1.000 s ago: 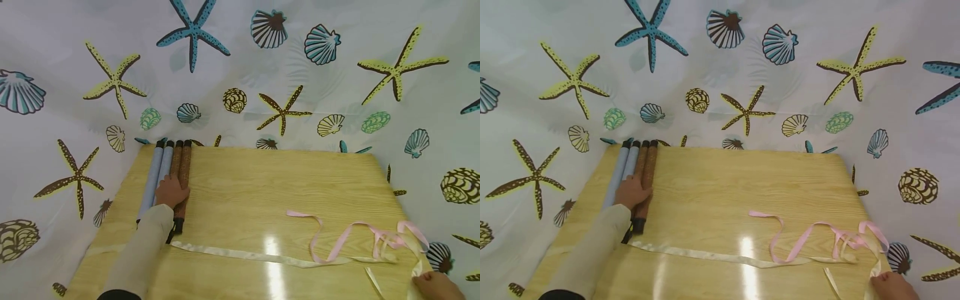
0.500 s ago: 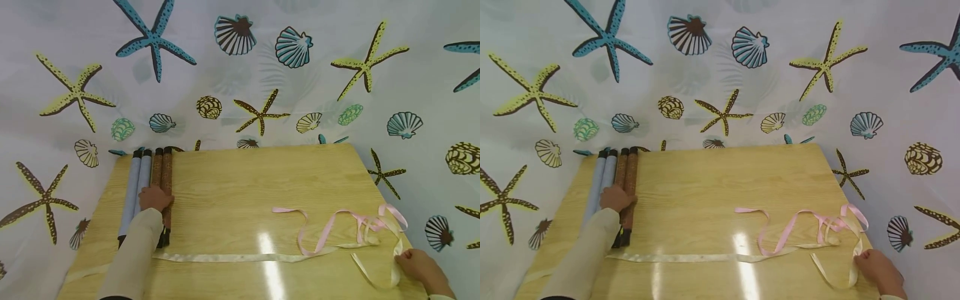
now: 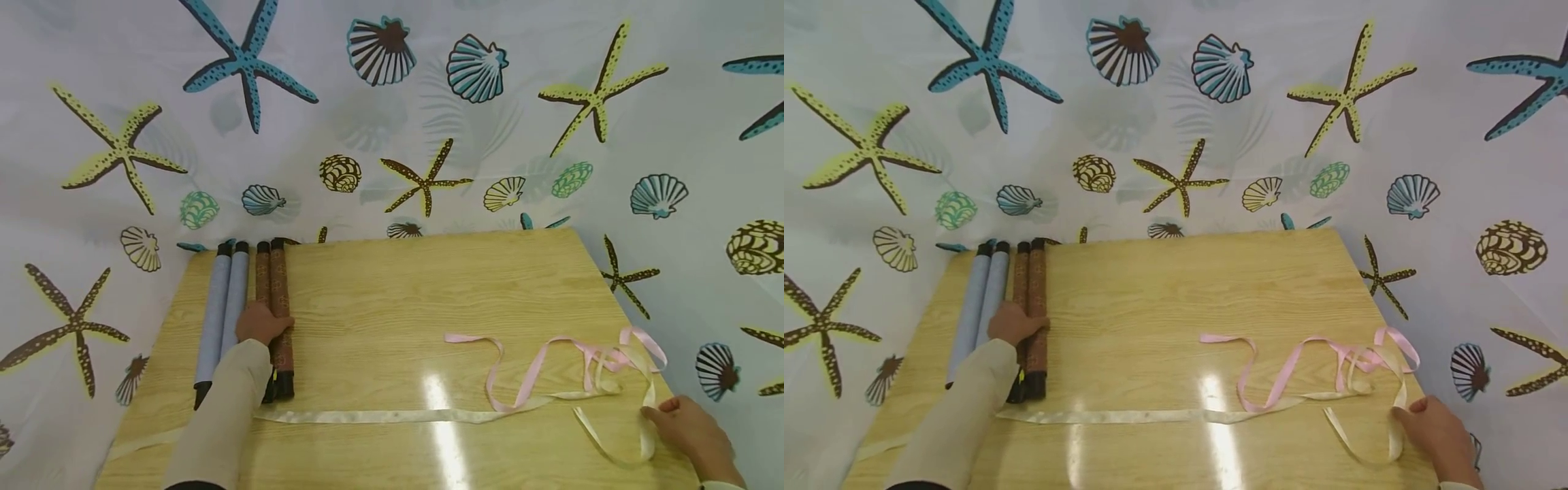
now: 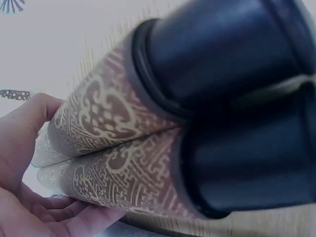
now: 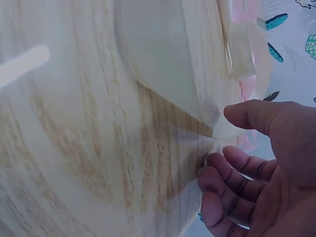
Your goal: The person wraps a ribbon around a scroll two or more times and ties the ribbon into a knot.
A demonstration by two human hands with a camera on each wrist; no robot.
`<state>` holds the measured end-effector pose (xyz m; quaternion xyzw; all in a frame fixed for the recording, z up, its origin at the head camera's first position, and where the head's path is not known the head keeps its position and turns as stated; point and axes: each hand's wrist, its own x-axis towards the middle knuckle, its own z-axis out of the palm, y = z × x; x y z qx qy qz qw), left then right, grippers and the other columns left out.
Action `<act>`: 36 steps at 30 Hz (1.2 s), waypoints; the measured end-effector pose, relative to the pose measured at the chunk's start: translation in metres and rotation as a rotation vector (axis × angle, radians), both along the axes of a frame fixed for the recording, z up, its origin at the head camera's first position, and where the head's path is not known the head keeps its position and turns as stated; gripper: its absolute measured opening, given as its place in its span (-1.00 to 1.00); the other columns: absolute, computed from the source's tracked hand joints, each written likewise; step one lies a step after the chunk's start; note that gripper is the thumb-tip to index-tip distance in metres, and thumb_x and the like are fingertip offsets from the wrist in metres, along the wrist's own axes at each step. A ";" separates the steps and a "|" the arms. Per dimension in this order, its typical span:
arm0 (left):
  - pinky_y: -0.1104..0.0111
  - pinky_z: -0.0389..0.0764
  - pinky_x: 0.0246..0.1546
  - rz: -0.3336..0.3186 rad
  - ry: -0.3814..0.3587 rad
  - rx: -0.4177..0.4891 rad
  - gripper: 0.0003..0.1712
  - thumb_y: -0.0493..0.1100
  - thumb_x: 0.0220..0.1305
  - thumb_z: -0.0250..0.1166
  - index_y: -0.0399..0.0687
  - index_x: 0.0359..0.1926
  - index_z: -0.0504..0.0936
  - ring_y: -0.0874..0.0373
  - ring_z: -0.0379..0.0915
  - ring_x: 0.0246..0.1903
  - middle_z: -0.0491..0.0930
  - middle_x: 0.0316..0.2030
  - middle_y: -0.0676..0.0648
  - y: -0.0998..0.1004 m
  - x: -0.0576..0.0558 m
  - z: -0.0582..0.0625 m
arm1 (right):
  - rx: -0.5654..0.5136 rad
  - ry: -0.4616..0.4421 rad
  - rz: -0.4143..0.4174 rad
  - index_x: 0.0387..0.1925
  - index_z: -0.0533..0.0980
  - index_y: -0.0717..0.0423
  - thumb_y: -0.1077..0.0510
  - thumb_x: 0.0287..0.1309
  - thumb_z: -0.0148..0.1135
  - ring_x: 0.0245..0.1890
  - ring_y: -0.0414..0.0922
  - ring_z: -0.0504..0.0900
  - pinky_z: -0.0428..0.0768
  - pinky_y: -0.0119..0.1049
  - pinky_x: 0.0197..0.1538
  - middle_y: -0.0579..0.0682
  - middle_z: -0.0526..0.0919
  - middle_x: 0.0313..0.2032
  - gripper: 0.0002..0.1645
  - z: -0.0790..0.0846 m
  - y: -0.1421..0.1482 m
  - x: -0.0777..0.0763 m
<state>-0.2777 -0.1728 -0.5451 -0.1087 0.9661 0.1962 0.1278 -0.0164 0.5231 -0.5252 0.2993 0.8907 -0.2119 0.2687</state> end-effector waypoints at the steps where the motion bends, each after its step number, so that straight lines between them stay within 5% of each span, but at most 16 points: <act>1: 0.29 0.39 -0.68 0.001 0.003 0.004 -0.45 0.17 0.10 0.41 -0.28 -0.49 0.54 0.01 0.45 -0.61 0.55 -0.52 -0.25 0.000 0.003 0.001 | 0.006 0.001 -0.009 -0.03 0.40 0.36 -0.36 0.23 0.12 -0.13 0.25 0.57 0.46 0.10 -0.18 0.44 0.55 -0.06 -0.19 -0.001 -0.003 0.000; 6: 0.34 0.26 -0.69 -0.002 -0.029 0.049 -0.42 0.18 0.13 0.37 -0.04 -0.68 0.28 0.15 0.20 -0.70 0.27 -0.68 -0.03 0.009 0.016 0.017 | 0.066 -0.008 -0.080 -0.02 0.37 0.35 -0.36 0.19 0.15 -0.10 0.29 0.55 0.48 0.13 -0.17 0.44 0.52 -0.04 -0.18 -0.006 -0.016 0.000; 9: 0.35 0.27 -0.69 -0.006 -0.020 0.084 -0.45 0.16 0.14 0.37 -0.07 -0.66 0.31 0.15 0.23 -0.69 0.31 -0.68 -0.03 0.017 0.021 0.026 | 0.091 -0.004 -0.100 -0.02 0.36 0.35 -0.35 0.20 0.15 -0.09 0.29 0.54 0.48 0.14 -0.16 0.44 0.52 -0.04 -0.19 -0.007 -0.022 0.001; 13: 0.26 0.47 -0.61 -0.009 0.015 0.109 -0.46 0.14 0.13 0.37 -0.32 -0.34 0.54 -0.02 0.51 -0.52 0.59 -0.42 -0.26 0.031 0.026 0.034 | 0.127 -0.002 -0.119 -0.01 0.35 0.34 -0.32 0.22 0.13 -0.09 0.28 0.54 0.47 0.17 -0.11 0.42 0.52 -0.04 -0.23 -0.007 -0.028 0.004; 18: 0.08 0.65 -0.32 -0.013 0.020 0.117 -0.24 0.16 0.14 0.36 -0.45 0.06 0.45 -0.20 0.61 -0.22 0.60 -0.13 -0.37 0.050 0.041 0.049 | 0.160 -0.010 -0.139 -0.01 0.33 0.34 -0.27 0.25 0.09 -0.11 0.23 0.55 0.47 0.22 -0.06 0.39 0.53 -0.08 -0.28 -0.010 -0.035 0.001; 27: 0.13 0.64 -0.41 -0.070 0.077 0.160 -0.27 0.12 0.08 0.44 -0.40 0.01 0.44 -0.11 0.61 -0.33 0.59 -0.23 -0.29 0.083 0.087 0.058 | 0.143 0.029 -0.118 -0.09 0.41 0.36 -0.24 0.27 0.13 -0.27 0.14 0.60 0.49 0.04 -0.20 0.38 0.58 -0.15 -0.33 -0.012 -0.038 0.000; 36: 0.21 0.57 -0.53 -0.128 0.123 0.172 -0.30 0.10 -0.03 0.52 -0.36 -0.09 0.49 0.00 0.49 -0.47 0.51 -0.34 -0.20 0.115 0.136 0.054 | 0.119 0.068 -0.031 -0.35 0.51 0.25 -0.24 0.25 0.18 -0.41 -0.03 0.51 0.40 -0.20 -0.39 0.13 0.59 -0.42 -0.43 -0.011 -0.038 0.006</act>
